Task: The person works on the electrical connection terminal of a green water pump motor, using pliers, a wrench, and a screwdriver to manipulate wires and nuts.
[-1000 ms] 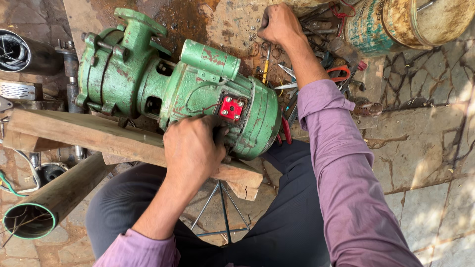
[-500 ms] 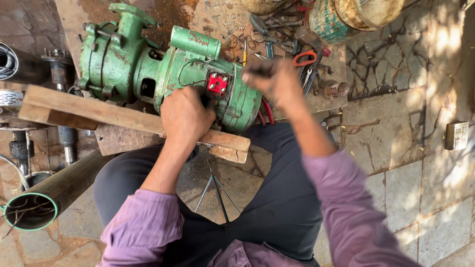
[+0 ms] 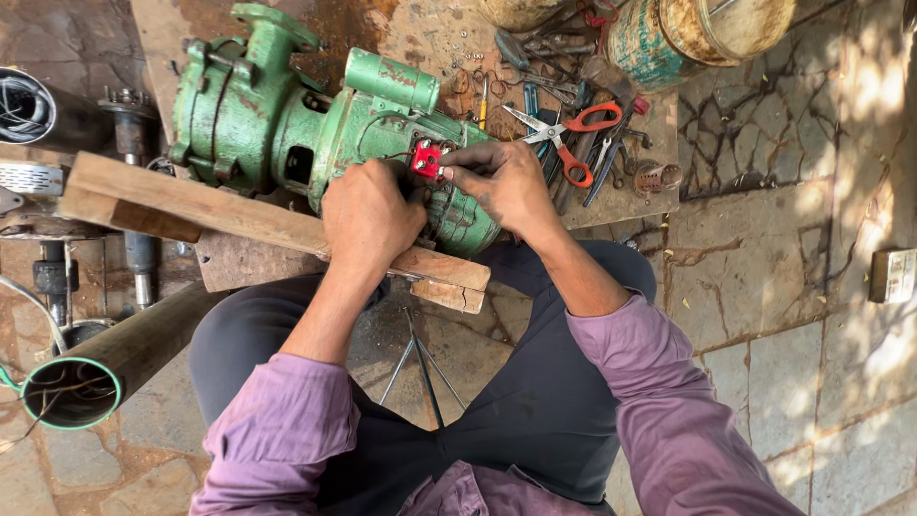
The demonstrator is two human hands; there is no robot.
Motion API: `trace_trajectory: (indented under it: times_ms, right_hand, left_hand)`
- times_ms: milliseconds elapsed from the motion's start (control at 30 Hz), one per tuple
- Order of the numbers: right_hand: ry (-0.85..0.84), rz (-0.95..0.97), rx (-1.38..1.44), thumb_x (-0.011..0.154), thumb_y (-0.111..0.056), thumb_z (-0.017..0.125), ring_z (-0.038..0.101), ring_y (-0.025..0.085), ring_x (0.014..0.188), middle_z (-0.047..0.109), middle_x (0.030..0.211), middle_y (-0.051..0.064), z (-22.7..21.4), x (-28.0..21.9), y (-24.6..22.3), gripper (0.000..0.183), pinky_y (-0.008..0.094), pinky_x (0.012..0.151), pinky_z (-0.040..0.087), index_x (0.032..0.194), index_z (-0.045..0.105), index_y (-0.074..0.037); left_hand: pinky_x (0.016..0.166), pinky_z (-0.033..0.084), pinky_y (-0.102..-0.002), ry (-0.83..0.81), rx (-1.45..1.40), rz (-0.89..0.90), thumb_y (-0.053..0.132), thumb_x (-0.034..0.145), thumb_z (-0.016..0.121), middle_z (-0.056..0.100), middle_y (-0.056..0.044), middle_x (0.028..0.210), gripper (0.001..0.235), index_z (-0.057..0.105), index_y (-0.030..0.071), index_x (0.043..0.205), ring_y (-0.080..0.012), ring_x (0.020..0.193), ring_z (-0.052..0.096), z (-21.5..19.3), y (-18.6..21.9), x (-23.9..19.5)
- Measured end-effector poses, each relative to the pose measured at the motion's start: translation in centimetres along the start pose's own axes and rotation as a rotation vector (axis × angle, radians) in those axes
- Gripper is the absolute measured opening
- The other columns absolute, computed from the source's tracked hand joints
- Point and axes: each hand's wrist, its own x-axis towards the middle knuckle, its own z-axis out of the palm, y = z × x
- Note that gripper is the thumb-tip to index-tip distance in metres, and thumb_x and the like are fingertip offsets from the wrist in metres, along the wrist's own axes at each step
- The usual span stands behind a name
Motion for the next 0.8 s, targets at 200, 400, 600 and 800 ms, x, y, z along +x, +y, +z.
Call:
trace_trajectory:
  times_ms: [200,400,600,800]
  right_hand:
    - [0.039,-0.36,-0.061,0.091,-0.012,0.081,0.074,0.015,0.085,0.077,0.099,0.009,-0.3,-0.8,-0.6,0.021,0.03,0.074,0.059,0.112,0.079,-0.007]
    - [-0.011,-0.276,-0.058,0.085,-0.013,0.084,0.071,0.017,0.079,0.074,0.094,0.01,-0.2,-0.5,-1.1,0.024,0.031,0.071,0.057,0.108,0.08,-0.007]
    - [0.132,-0.147,-0.055,0.085,-0.027,0.09,0.074,0.014,0.084,0.078,0.093,0.005,-4.5,3.4,3.4,0.025,0.028,0.076,0.06,0.102,0.08,-0.011]
    - [0.21,-0.22,-0.309,0.086,-0.02,0.085,0.073,0.017,0.081,0.078,0.093,0.007,-5.0,15.9,15.0,0.016,0.036,0.076,0.059,0.098,0.081,-0.009]
  left_hand:
    - [0.068,0.056,-0.051,-0.019,-0.037,0.014,0.032,0.076,0.084,0.071,-0.024,0.079,0.029,0.081,0.007,0.091,-0.0435,0.072,0.07,-0.4,0.2,-0.2]
    - [0.067,0.055,-0.052,0.004,0.0,0.007,0.034,0.075,0.086,0.07,-0.025,0.077,0.031,0.08,0.006,0.088,-0.0439,0.071,0.069,-0.2,0.0,-0.2]
    - [0.068,0.055,-0.052,-0.006,-0.029,-0.014,0.035,0.076,0.085,0.072,-0.024,0.078,0.029,0.08,0.008,0.085,-0.0437,0.072,0.07,-0.3,0.2,-0.2]
    - [0.068,0.056,-0.051,-0.032,0.008,-0.035,0.033,0.075,0.084,0.072,-0.023,0.077,0.027,0.08,0.008,0.085,-0.0435,0.071,0.07,-0.3,0.3,-0.2]
